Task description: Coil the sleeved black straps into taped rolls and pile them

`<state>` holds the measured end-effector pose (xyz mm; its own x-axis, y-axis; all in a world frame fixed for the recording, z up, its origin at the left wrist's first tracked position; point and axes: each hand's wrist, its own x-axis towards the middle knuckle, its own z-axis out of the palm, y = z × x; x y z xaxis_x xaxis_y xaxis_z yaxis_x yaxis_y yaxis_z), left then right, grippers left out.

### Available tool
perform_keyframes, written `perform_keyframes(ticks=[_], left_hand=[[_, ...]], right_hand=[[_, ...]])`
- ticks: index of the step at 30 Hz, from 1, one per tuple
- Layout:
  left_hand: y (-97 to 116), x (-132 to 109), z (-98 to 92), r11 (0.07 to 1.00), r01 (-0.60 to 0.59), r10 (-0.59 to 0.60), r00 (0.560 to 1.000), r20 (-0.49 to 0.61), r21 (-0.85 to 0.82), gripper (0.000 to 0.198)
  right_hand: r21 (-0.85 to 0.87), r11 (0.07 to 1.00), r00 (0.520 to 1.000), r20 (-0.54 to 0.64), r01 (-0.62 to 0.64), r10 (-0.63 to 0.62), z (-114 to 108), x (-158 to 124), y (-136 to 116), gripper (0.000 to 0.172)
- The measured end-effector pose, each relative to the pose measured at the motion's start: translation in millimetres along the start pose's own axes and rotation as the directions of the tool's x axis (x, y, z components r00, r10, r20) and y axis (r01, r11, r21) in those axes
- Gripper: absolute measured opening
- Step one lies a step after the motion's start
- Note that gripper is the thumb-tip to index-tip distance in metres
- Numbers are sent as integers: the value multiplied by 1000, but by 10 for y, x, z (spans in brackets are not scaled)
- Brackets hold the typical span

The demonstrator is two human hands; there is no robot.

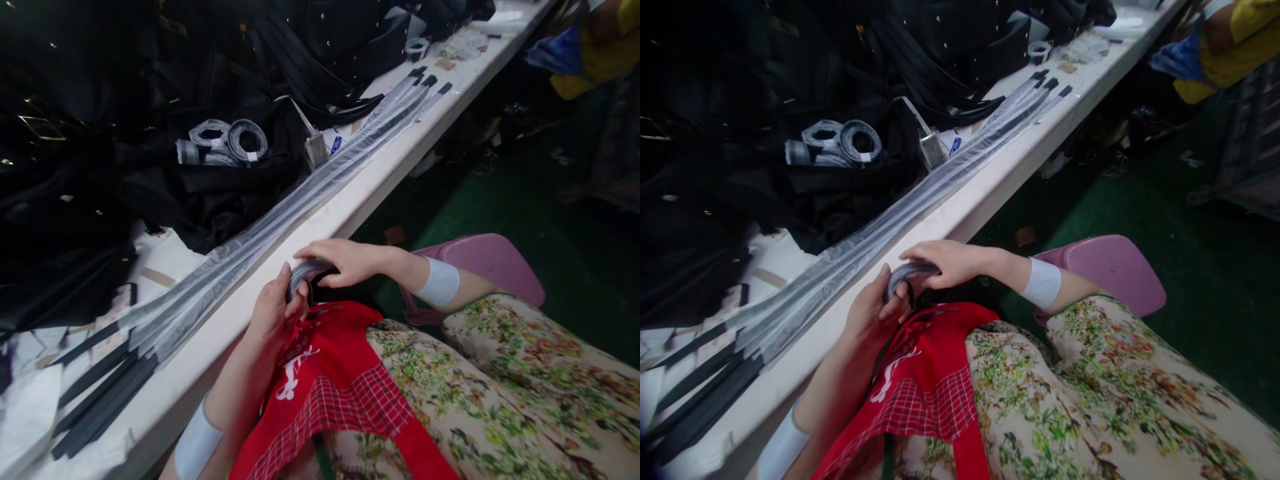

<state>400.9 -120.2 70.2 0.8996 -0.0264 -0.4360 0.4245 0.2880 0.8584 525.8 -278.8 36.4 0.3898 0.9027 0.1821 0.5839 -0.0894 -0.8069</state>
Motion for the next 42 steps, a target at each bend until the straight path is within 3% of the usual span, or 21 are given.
perform_keyframes(ticks=[2, 3, 6, 8, 9, 12, 14, 15, 17, 19, 20, 22, 25, 28, 31, 33, 35, 37, 38, 40, 42], left_hand=[[67, 32, 37, 992, -69, 72, 997, 23, -109, 47], [86, 57, 34, 986, -157, 156, 988, -16, -61, 44], [51, 148, -75, 874, -387, 446, 879, -170, 293, 38], [-38, 193, -199, 719, -432, 596, 786, -164, 544, 38], [-88, 203, -257, 633, -435, 639, 760, -116, 640, 38], [-195, 189, -336, 390, -386, 643, 764, 54, 836, 38], [-202, 165, -288, 401, -309, 565, 825, 32, 862, 39], [-189, 153, -242, 471, -266, 499, 867, -5, 841, 42], [-148, 136, -139, 702, -179, 290, 956, -46, 690, 50], [-108, 129, -56, 918, -59, 70, 997, -15, 392, 59], [-92, 129, -30, 975, 7, -8, 1000, 5, 222, 62], [-64, 139, -7, 994, 76, -74, 997, 18, -79, 63], [-4, 163, -22, 932, 22, -28, 1000, -12, -361, 56], [94, 183, -64, 874, -74, 51, 997, -60, -481, 50], [184, 202, -121, 860, -143, 111, 989, -94, -490, 48], [188, 218, -174, 896, -272, 213, 957, -196, -352, 46], [124, 224, -235, 915, -403, 393, 871, -296, 27, 42], [7, 206, -286, 769, -397, 571, 780, -258, 502, 39], [-56, 186, -298, 646, -361, 622, 759, -190, 673, 38], [-156, 136, -285, 456, -323, 637, 769, -51, 829, 38], [-191, 86, -223, 454, -339, 576, 817, 18, 824, 43]], right_hand=[[83, 995, 989, 141, -54, 42, 230, 7, -7, 31], [146, 983, 976, 204, -109, 78, 331, 8, -16, 22], [423, 872, 901, 431, -247, 47, 465, -15, -101, 32], [606, 734, 844, 529, -306, -85, 397, -56, -187, 38], [674, 661, 836, 533, -329, -129, 331, -79, -219, 40], [768, 538, 895, 442, -346, -55, 108, -125, -197, 46], [715, 607, 924, 373, -346, 87, -7, -114, -93, 47], [640, 691, 936, 311, -336, 168, -49, -99, -36, 45], [388, 877, 958, 64, -283, 281, -102, -67, 40, 37], [123, 976, 968, -154, -182, 200, -109, -53, 41, 35], [40, 992, 977, -175, -118, 123, -91, -57, 18, 38], [4, 999, 992, -118, -38, 38, -11, -78, -35, 39], [191, 971, 989, -8, -146, 150, 200, -100, -33, 32], [441, 842, 945, 241, -310, 222, 451, -95, 39, 39], [494, 776, 893, 408, -393, 192, 659, -113, -19, 41], [488, 772, 862, 484, -409, 151, 719, -160, -163, 39], [511, 762, 836, 543, -397, 72, 679, -220, -319, 37], [602, 702, 865, 501, -379, 37, 533, -261, -401, 38], [659, 664, 904, 423, -353, 60, 431, -266, -397, 40], [715, 643, 962, 201, -273, 185, 204, -240, -312, 42], [600, 769, 949, -47, -222, 311, -4, -180, -180, 39]])
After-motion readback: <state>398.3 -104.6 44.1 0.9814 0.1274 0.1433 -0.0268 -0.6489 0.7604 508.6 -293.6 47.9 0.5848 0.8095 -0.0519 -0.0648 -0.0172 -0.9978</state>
